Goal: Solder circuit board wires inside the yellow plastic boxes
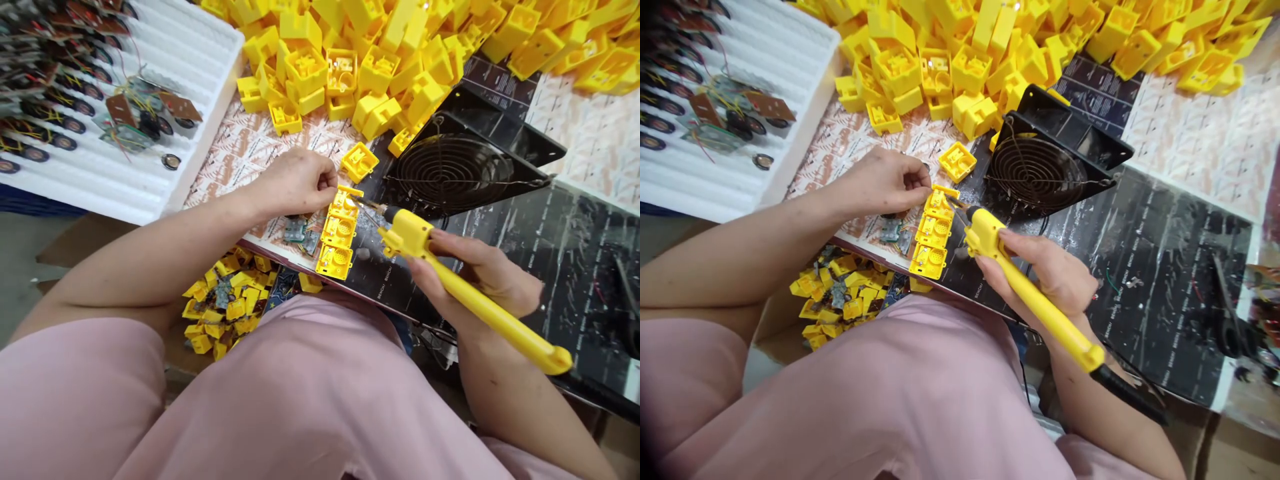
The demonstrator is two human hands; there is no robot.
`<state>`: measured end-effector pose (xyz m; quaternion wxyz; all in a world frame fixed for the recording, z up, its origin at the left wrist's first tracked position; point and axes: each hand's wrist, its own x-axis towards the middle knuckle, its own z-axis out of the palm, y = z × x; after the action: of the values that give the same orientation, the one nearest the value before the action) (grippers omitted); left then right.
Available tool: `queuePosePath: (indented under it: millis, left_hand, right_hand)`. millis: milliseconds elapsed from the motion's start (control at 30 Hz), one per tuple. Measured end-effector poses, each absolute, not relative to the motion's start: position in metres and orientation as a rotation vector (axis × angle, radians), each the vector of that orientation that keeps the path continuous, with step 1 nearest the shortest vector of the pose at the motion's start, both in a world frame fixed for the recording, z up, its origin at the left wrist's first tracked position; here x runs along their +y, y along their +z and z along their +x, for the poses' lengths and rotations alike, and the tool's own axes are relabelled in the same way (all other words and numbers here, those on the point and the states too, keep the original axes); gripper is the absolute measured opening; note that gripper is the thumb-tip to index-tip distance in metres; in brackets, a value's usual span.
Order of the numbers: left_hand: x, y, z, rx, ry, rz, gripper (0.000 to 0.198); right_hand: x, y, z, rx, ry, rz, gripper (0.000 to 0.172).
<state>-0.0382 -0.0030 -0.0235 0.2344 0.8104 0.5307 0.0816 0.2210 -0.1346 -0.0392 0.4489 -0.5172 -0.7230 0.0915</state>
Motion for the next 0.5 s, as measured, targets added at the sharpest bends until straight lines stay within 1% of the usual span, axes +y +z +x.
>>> queuePosePath:
  millis: [67,167,300,500]
  left_hand:
    - [-0.002,-0.024,-0.037,1.459,0.202,2.247,0.023]
    - [-0.002,-0.025,-0.038,1.451,0.205,2.27,0.023]
    - [-0.003,-0.027,-0.04,1.436,0.234,2.278,0.022]
    - [-0.003,-0.027,-0.039,1.434,0.238,2.285,0.022]
  right_hand:
    - [-0.129,-0.042,0.22,-1.856,0.173,-1.156,0.029]
    - [-0.119,-0.047,0.22,-1.937,0.207,-1.145,0.017]
    - [-0.111,-0.045,0.218,-2.059,0.202,-1.148,0.013]
    - [-0.113,-0.027,0.216,-2.152,0.063,-1.078,0.006]
